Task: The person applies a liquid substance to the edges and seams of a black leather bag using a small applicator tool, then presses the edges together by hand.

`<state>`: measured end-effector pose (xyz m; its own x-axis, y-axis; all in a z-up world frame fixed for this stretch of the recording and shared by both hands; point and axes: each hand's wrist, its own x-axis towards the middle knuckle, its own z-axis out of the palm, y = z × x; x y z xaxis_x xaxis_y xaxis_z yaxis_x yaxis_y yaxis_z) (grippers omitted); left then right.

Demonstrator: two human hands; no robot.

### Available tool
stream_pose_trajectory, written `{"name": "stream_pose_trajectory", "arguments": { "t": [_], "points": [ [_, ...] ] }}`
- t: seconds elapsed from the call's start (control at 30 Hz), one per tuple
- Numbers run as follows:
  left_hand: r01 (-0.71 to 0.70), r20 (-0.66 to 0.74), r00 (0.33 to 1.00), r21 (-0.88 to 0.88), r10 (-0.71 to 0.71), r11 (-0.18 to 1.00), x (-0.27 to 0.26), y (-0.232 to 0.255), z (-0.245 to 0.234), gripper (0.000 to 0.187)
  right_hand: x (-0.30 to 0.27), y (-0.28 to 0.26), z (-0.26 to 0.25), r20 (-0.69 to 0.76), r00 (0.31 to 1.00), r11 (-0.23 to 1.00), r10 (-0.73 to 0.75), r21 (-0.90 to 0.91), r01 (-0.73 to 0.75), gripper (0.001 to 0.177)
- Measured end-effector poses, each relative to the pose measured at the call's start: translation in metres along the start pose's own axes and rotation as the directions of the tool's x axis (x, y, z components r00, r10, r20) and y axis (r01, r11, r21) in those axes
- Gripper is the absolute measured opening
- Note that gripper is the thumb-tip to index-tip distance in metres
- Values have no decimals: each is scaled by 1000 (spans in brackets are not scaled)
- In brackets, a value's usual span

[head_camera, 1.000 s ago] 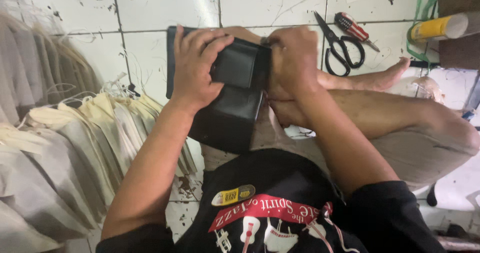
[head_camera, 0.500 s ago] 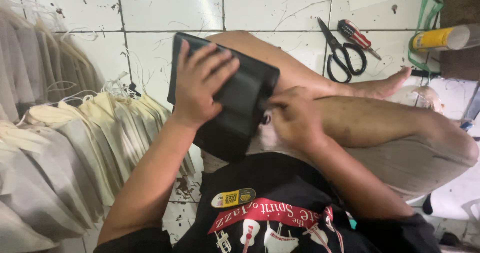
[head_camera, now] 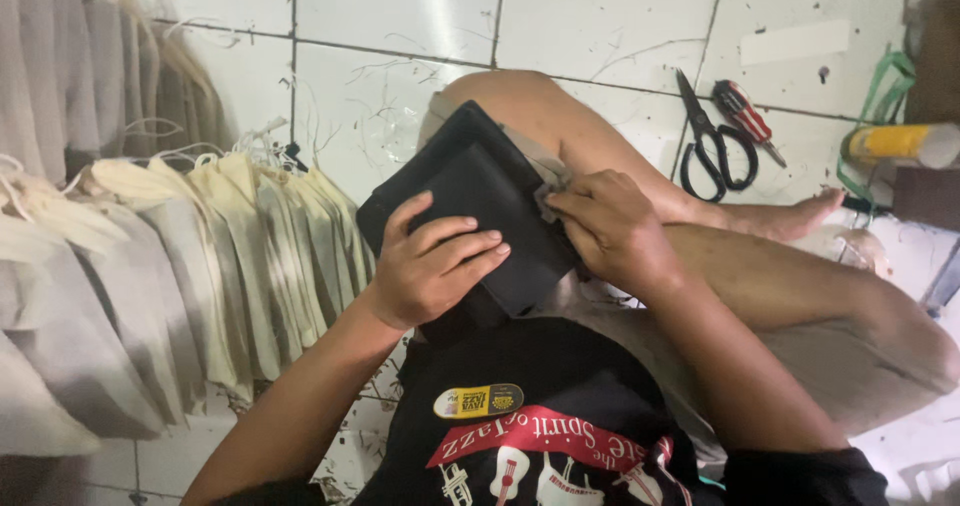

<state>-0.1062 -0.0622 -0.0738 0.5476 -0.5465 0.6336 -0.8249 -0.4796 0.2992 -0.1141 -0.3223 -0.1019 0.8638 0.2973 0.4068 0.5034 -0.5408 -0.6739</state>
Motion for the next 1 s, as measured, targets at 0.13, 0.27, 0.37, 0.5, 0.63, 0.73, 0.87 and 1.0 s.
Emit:
{"name": "stream_pose_trajectory", "arguments": {
  "t": [0.13, 0.27, 0.37, 0.5, 0.63, 0.73, 0.87, 1.0],
  "points": [
    [85, -38, 995, -147, -92, 985, -19, 0, 7, 19, 37, -12, 11, 23, 999, 995, -31, -94, 33, 15],
    [141, -42, 987, -228, -155, 963, -28, 3, 15, 26, 105, -18, 31, 44, 986, 964, -160, -207, 166, 14],
    [167, -35, 983, -205, -178, 964, -35, 1, 18, 23, 136, -16, 39, 168, 981, 961, -102, -237, 141, 16],
    [137, 122, 986, -233, -110, 963, -22, -3, -5, 18, 133, 35, 45, 337, 939, 915, 74, -397, 70, 16],
    [148, 83, 988, -265, -130, 953, -20, 0, -4, 15, 91, 81, 20, -19, 941, 922, 338, -195, -335, 18],
    [151, 68, 988, -290, -137, 945, -23, -2, -1, 13, 70, 62, 1, -41, 950, 909, 309, -282, -308, 16],
    [259, -147, 942, -255, -302, 932, -37, -3, 21, 25, 57, -36, -20, 72, 997, 1000, 0, 20, -1, 69],
    [524, -172, 802, -257, -572, 812, -13, -5, -3, 60, 42, -82, -21, 315, 947, 992, -68, -84, 99, 118]
  ]
}}
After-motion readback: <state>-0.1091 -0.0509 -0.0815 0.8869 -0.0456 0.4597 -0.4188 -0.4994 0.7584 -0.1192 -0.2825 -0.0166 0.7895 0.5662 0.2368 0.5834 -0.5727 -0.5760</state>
